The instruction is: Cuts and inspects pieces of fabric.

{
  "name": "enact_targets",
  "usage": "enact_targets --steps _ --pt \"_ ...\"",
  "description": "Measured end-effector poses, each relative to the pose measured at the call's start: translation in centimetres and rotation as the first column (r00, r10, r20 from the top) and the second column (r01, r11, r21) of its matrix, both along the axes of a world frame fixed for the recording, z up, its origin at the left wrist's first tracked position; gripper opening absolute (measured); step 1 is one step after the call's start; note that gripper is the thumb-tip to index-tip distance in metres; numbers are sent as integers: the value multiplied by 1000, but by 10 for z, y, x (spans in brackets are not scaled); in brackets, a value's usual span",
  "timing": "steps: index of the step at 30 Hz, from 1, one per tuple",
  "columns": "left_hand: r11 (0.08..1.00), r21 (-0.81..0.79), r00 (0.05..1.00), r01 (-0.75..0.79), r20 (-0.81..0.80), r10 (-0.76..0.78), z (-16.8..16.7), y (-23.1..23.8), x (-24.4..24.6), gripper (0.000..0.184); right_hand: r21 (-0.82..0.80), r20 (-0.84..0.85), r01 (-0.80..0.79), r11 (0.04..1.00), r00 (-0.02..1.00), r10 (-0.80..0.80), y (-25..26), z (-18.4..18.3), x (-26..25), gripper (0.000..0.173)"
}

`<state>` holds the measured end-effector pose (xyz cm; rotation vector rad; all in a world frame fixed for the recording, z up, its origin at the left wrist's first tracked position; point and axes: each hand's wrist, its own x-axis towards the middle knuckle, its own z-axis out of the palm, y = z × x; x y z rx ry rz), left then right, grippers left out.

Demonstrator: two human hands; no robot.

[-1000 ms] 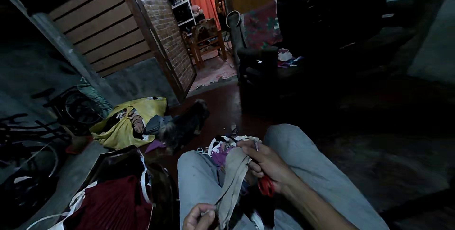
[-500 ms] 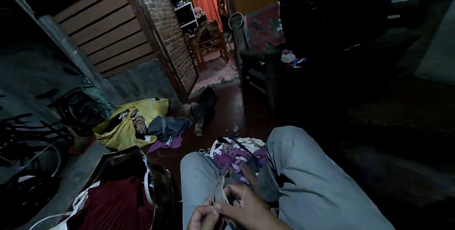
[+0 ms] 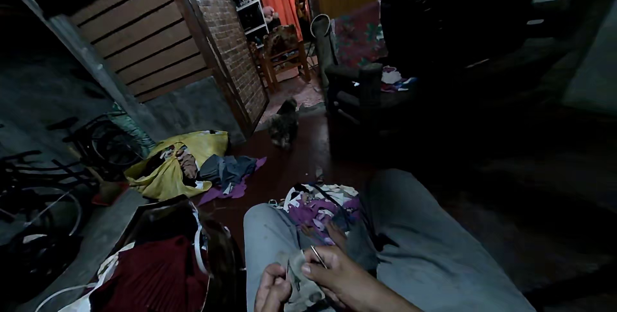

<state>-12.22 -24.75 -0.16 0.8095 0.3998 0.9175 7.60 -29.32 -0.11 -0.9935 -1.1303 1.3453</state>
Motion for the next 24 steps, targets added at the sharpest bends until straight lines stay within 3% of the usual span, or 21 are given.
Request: enact_targets --steps 3,6,8,12,24 --pt "981 167 978 -100 -166 127 17 -3 7 47 6 74 20 1000 997 -21 -3 5 -2 15" --pt "931 355 934 -90 -295 202 30 -1 11 67 45 128 30 999 991 -36 -4 8 -4 18" --pt "888 452 885 -86 -375 277 32 1 12 62 67 176 36 997 983 -47 -4 10 -5 19" --pt "865 486 813 -125 -449 370 34 5 11 39 26 255 41 999 966 -47 -5 15 -3 21" --pt "823 511 784 -248 -393 480 39 9 1 29 -114 -53 -118 986 992 112 -5 11 5 14"
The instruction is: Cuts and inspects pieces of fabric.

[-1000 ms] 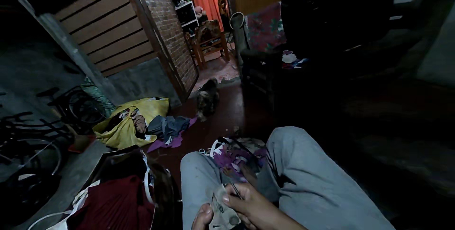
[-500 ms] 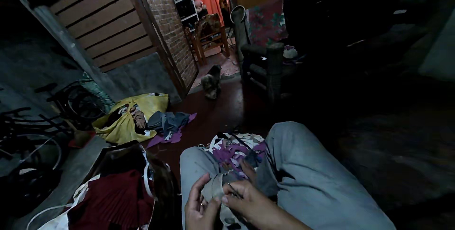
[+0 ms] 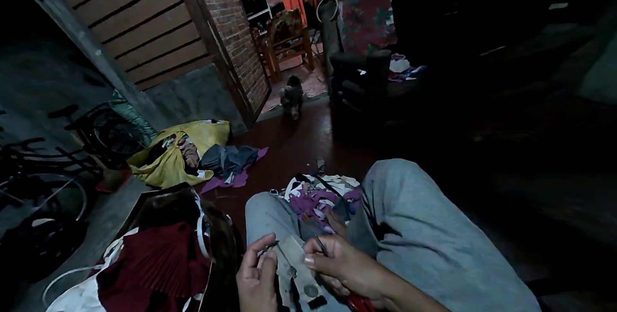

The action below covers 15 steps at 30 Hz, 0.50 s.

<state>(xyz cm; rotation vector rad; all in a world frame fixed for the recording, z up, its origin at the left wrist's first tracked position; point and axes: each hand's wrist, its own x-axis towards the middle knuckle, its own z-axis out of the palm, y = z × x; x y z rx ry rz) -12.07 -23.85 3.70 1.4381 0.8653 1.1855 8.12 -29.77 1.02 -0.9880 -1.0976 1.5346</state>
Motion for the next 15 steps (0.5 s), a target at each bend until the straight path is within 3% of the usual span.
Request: enact_targets --steps 6,10,15 --pt "988 66 990 140 -44 -138 -1 -1 -10 25 38 -120 -90 995 988 94 -1 -1 4 10" --pt "964 4 962 267 -59 -266 3 -1 -18 30 110 -125 -94 989 986 108 0 -3 0 9" --pt "966 12 965 260 17 -260 5 -6 -17 42 156 -85 -118 981 988 132 2 -7 1 11"
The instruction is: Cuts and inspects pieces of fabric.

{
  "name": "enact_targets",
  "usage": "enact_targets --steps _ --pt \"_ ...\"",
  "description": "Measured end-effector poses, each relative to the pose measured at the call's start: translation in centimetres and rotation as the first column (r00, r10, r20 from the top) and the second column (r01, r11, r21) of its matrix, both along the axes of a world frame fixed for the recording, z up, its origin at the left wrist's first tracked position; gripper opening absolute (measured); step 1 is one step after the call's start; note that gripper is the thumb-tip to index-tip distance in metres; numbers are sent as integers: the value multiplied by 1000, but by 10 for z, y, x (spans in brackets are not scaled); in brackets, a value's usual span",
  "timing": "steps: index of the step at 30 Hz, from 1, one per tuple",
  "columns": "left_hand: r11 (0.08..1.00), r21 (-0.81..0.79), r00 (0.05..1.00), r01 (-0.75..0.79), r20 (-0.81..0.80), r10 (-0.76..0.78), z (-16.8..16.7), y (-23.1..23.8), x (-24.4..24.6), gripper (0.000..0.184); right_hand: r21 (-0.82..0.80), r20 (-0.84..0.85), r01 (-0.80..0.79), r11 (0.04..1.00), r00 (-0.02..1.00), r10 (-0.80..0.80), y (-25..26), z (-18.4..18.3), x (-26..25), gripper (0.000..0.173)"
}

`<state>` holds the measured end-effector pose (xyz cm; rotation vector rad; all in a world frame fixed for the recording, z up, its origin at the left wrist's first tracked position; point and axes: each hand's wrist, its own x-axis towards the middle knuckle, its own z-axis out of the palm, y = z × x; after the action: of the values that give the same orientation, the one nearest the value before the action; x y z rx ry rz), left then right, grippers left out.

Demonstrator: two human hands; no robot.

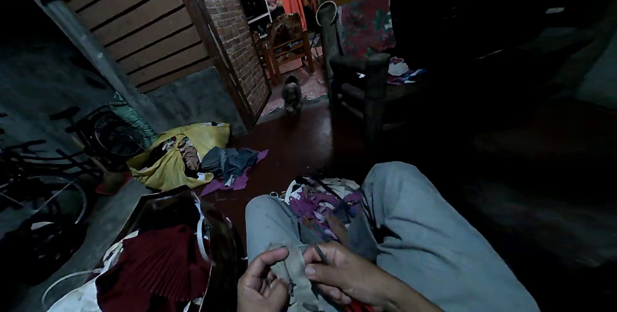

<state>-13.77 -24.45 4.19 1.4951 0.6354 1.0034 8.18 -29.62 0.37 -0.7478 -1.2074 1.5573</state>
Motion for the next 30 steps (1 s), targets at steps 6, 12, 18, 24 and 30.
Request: enact_targets --steps 6,12,18,24,30 --pt "1000 19 996 25 81 -26 3 -2 5 71 1 -2 32 999 999 -32 0 -4 -2 9" --pt "984 174 1000 27 10 -29 -6 1 5 100 50 123 133 990 983 -138 0 -6 -9 14" --pt "973 231 998 32 -60 -19 -9 0 4 107 113 171 215 970 958 -232 2 -8 -13 14" --pt "959 256 986 -119 -87 146 -17 5 4 105 86 219 207 974 950 -221 3 -8 -12 17" --pt "965 218 989 -144 -9 149 -26 12 5 93 141 295 214 967 923 -247 8 -21 -11 11"
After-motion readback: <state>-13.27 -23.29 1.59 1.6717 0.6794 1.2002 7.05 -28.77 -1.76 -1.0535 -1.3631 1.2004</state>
